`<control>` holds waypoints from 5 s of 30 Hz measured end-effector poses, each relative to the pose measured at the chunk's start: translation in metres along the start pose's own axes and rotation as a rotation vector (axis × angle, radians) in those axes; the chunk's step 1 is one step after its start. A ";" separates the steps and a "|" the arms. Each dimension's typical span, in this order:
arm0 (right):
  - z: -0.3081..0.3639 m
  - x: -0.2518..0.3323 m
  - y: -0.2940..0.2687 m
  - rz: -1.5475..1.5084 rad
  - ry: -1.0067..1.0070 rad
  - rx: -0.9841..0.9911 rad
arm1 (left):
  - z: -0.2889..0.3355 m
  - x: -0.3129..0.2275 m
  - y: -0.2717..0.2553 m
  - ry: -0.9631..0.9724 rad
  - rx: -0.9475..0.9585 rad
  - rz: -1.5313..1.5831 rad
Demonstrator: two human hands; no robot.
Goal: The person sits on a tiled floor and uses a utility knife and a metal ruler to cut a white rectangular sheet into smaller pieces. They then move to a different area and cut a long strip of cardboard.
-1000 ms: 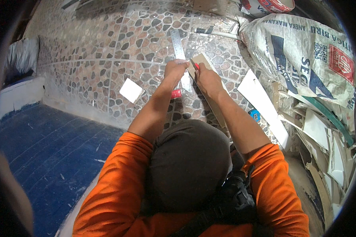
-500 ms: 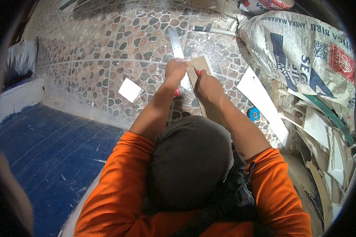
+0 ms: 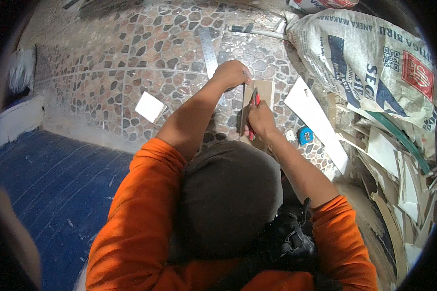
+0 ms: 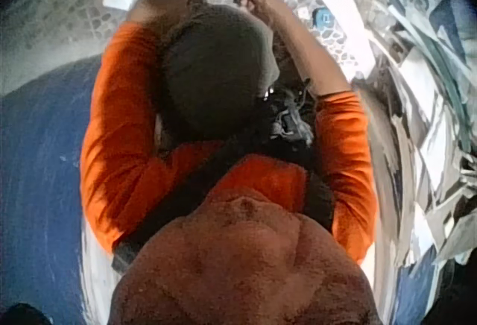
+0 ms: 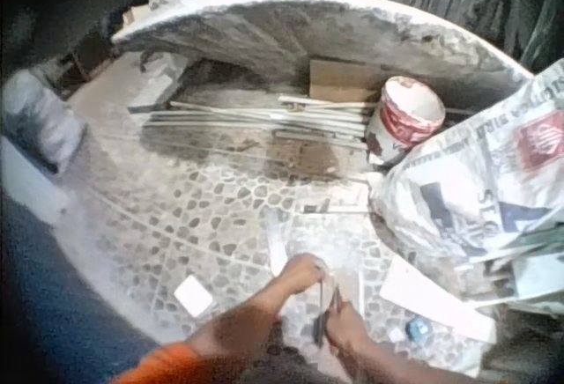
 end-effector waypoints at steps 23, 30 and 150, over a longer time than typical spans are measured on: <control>-0.044 0.017 -0.057 1.171 -1.026 -0.060 | -0.019 0.001 0.015 0.053 0.042 -0.163; -0.052 0.034 -0.048 1.309 -0.941 0.017 | -0.019 0.002 0.019 0.039 0.027 -0.201; 0.181 -0.133 -0.558 -0.349 -0.434 -1.671 | 0.140 0.061 0.012 -0.091 -0.338 -0.230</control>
Point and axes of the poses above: each hand's wrist, its own z-axis away from the middle knuckle, its own y-axis out of the palm, x = y × z, the point moved 3 cm from there along -z, towards the middle knuckle, and after that the axes turned 10 degrees about -x, right-handed, at the moved point
